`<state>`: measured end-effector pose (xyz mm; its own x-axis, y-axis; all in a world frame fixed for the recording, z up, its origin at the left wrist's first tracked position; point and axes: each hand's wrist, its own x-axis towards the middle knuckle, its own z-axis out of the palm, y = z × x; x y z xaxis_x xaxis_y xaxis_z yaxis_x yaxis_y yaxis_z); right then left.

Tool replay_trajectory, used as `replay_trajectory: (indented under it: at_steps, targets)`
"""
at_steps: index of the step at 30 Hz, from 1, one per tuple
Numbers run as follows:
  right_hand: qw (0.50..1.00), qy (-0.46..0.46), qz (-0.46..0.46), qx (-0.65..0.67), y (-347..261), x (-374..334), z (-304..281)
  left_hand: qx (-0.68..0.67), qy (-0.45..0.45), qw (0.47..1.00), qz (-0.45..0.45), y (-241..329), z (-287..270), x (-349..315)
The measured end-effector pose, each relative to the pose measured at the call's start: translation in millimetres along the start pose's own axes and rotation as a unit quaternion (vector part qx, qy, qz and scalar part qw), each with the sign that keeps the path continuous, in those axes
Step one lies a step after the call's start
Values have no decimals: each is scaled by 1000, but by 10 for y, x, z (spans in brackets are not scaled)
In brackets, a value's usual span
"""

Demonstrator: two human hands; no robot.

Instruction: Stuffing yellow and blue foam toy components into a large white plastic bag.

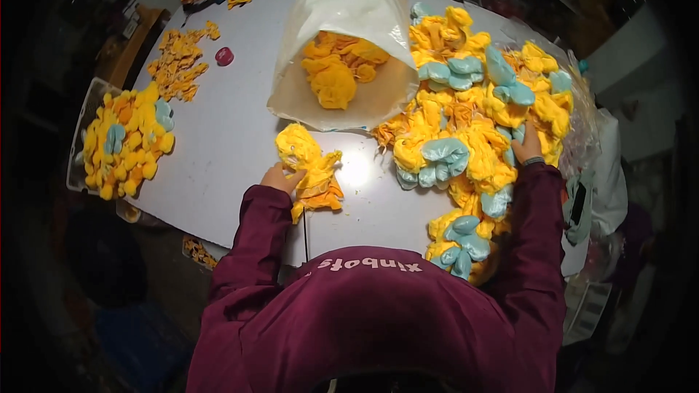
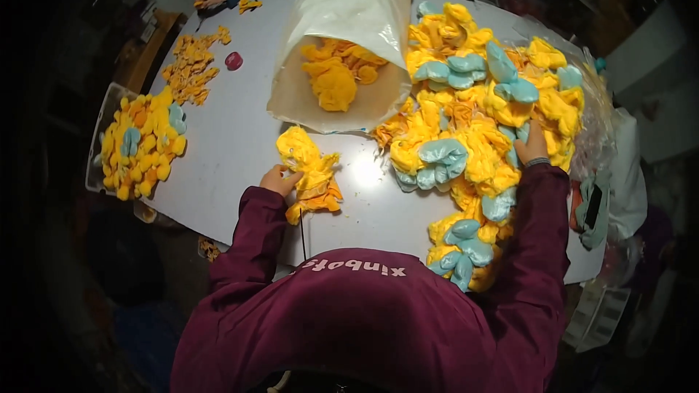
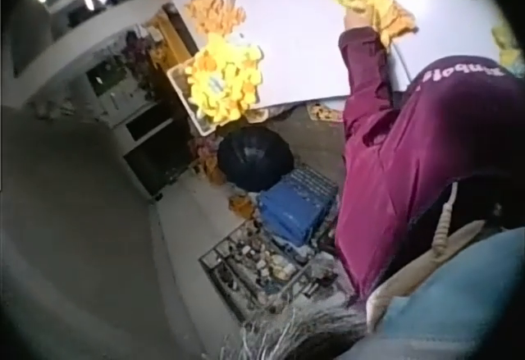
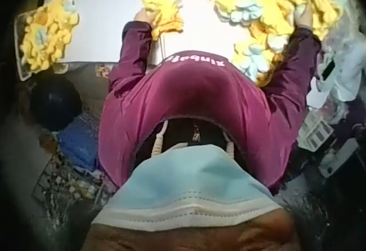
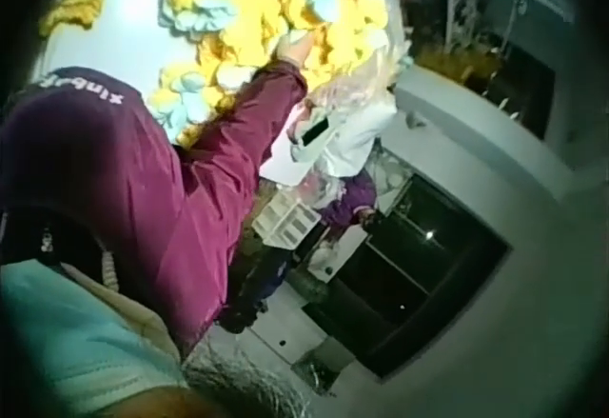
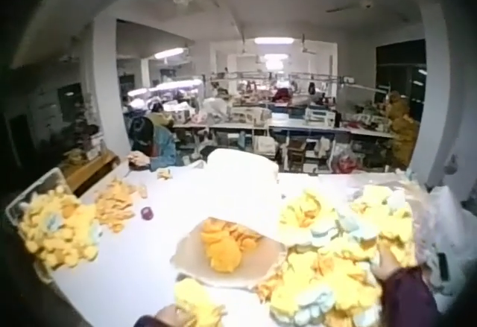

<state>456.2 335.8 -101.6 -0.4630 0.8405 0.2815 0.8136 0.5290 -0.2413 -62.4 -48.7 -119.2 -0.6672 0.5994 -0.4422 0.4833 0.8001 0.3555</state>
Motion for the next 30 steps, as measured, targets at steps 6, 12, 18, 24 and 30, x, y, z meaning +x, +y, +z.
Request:
replay_trajectory:
  at_steps: [6,12,18,24,30]
  targets:
    - [997,-6,-18,81,-990,186,-891,41,-105,993,-36,-349,431,432]
    - [960,208,-135,128,-2267,-316,-1085,-208,-134,968,31,-392,576,667]
    - [869,-30,-34,493,-3201,-954,-703,-653,-276,681,183,236,-27,-150]
    - [729,-78,36,679,-3754,-1175,-810,-785,-250,543,164,550,-346,-996]
    - [883,64,-165,435,-3865,-1238,-1172,-785,-303,512,173,535,-147,-1221]
